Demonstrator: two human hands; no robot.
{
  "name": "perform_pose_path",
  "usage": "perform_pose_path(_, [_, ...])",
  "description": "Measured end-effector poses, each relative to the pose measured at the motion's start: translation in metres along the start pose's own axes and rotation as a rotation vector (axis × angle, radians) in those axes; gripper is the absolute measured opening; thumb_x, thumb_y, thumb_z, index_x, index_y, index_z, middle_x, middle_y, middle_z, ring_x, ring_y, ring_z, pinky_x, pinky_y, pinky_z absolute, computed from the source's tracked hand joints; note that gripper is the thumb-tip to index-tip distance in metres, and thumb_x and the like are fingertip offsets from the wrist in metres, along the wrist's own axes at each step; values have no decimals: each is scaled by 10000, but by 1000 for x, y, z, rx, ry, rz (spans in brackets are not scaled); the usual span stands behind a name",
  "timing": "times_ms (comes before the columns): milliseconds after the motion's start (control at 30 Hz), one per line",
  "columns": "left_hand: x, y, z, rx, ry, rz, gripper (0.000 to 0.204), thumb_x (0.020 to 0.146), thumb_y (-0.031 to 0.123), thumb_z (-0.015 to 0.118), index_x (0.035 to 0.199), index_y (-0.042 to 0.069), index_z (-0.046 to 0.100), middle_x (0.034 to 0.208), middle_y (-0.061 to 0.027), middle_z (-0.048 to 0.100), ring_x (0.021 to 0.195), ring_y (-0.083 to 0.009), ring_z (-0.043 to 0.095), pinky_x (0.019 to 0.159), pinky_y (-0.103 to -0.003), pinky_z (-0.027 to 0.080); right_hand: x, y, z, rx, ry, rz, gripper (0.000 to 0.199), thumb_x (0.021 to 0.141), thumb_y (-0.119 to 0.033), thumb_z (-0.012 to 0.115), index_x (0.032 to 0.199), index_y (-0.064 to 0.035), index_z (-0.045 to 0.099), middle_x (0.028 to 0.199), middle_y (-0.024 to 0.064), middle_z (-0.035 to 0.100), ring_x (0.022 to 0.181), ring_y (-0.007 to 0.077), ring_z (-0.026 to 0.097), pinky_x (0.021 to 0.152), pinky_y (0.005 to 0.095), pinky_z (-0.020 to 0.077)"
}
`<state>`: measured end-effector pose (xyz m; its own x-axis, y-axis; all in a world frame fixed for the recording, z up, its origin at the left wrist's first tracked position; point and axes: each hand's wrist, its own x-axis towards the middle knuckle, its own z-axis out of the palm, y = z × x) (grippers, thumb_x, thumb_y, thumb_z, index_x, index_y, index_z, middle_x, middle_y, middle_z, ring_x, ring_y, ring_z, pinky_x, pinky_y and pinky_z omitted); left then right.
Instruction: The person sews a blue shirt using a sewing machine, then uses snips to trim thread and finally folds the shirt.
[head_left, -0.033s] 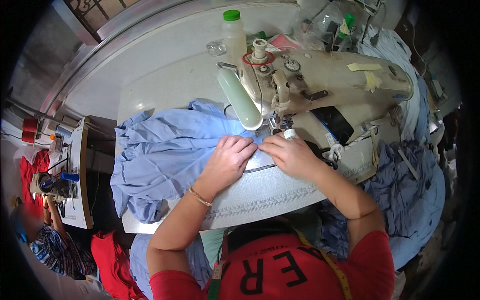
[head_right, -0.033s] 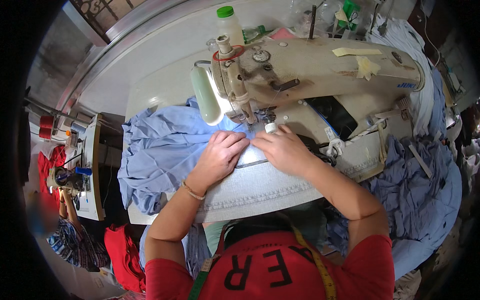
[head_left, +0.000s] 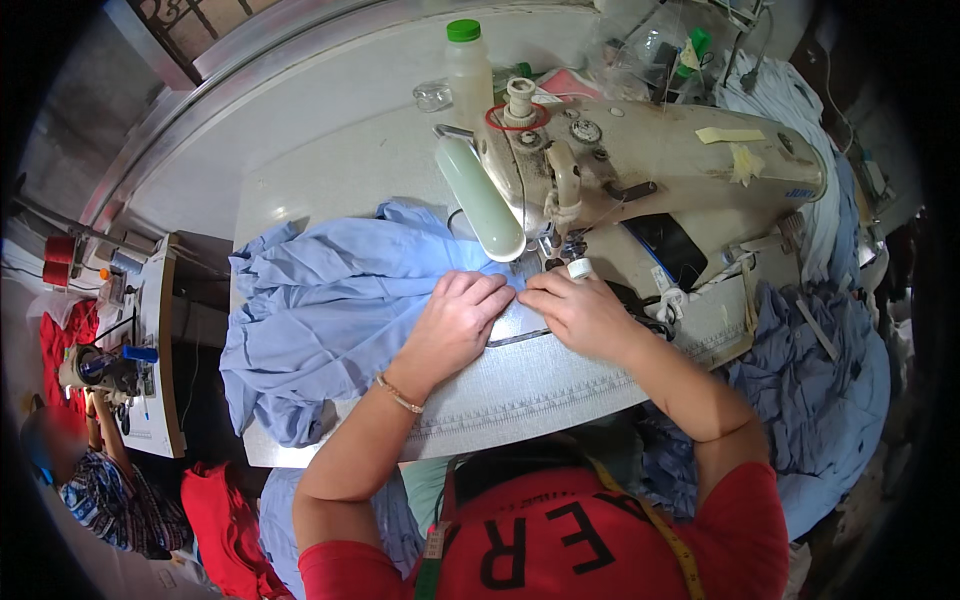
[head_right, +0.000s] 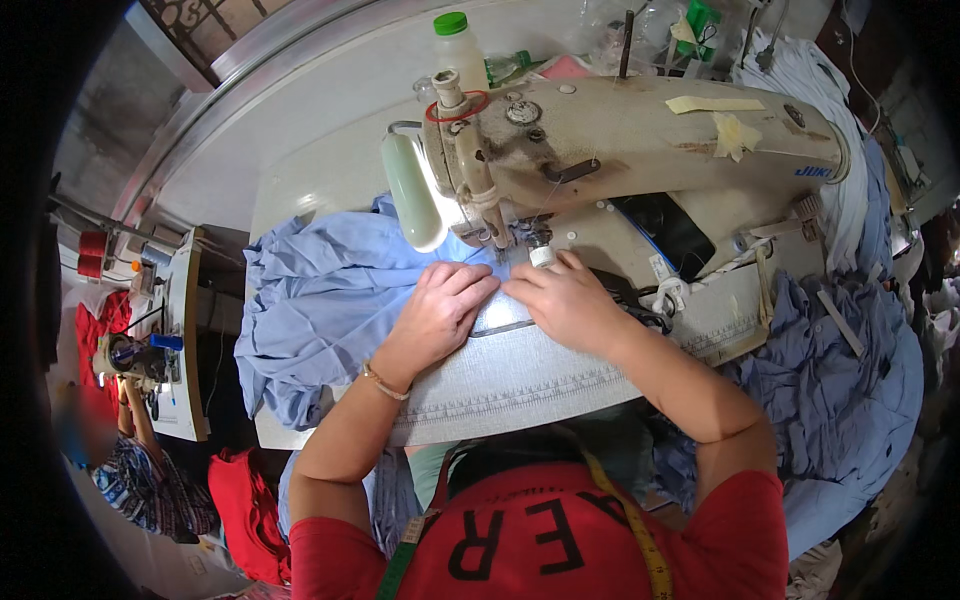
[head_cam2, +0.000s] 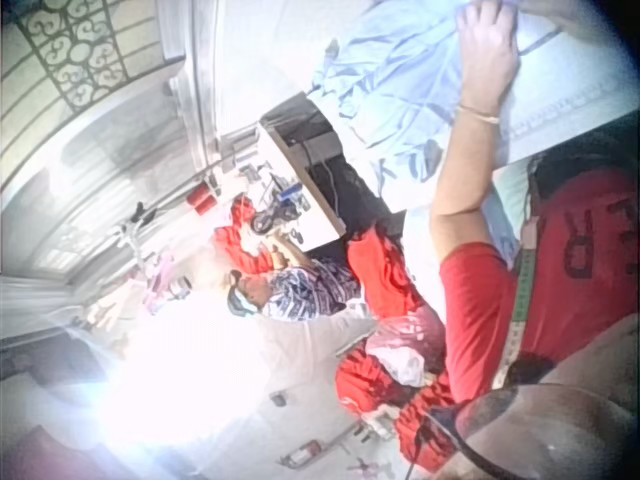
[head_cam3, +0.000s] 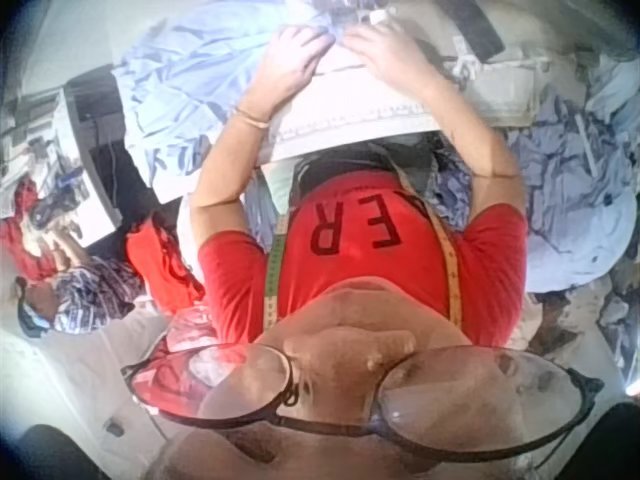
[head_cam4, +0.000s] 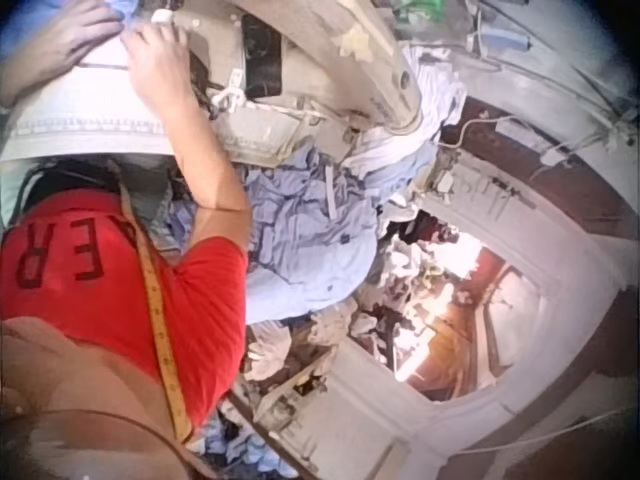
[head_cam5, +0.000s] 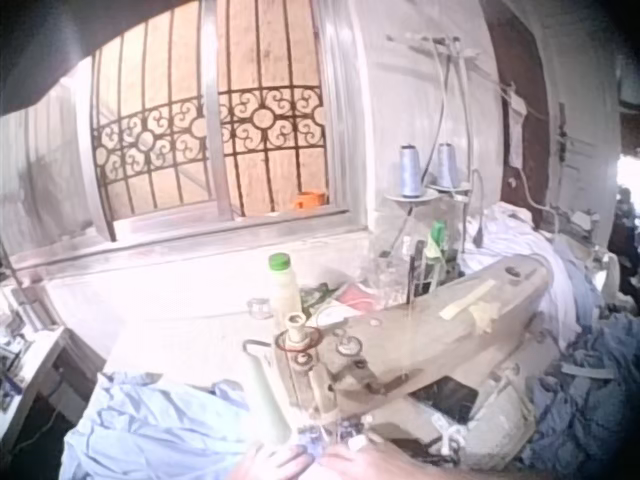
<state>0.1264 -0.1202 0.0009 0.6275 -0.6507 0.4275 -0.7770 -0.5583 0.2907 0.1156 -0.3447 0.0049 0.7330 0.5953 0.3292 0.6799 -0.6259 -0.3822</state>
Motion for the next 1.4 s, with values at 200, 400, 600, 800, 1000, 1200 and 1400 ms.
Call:
perform_pose_path(200, [0,0,-4,18,-37,-38,381,745,-3,595,1119,60,626,1167,-66,602,1006,-259,539,912,-381,418,-2,-3,6,-34,31,-23,283,807,-55,555,1076,-78,639,1080,53,605,967,235,589,991,458,358])
perform_pose_path(400, [1,-2,-2,29,-62,-47,416,726,-20,578,1128,72,628,1202,-53,603,1015,-247,537,914,-380,417,-4,-6,8,-68,34,-30,307,792,-45,543,1085,-57,633,1117,59,607,970,233,595,1025,472,336])
perform_pose_path(600, [2,-4,-3,27,-84,-68,380,755,1,574,1125,70,631,1208,-47,605,1018,-243,541,910,-371,423,-1,-8,9,-101,52,-43,291,800,-46,530,1073,-53,633,1091,66,609,936,227,615,1017,500,351])
perform_pose_path(800, [3,-5,-1,35,-73,-61,360,772,12,568,1121,70,632,1201,-47,608,1016,-242,544,905,-372,424,1,-6,10,-82,73,-43,266,804,-43,521,1044,-52,637,1057,70,617,823,237,641,1004,499,361])
perform_pose_path(1000, [4,-8,2,52,-56,-55,353,768,20,581,1113,70,634,1191,-48,611,1013,-242,545,896,-373,424,3,-5,9,-73,75,-35,265,806,-42,517,1042,-51,636,1057,72,618,788,241,643,1010,492,354])
perform_pose_path(1200, [5,-6,1,66,-42,-51,354,762,15,585,1109,70,636,1184,-54,612,1009,-242,546,899,-373,417,2,-5,10,-91,73,-23,264,815,-50,513,1049,-52,636,1073,70,617,855,236,635,1033,498,337])
perform_pose_path(1400, [4,-6,-1,55,-16,-16,342,756,25,603,1093,70,642,1153,-60,618,998,-240,551,895,-370,415,-1,-5,12,-137,111,-64,269,822,-67,518,1062,-49,637,1082,63,620,924,224,623,1040,501,333])
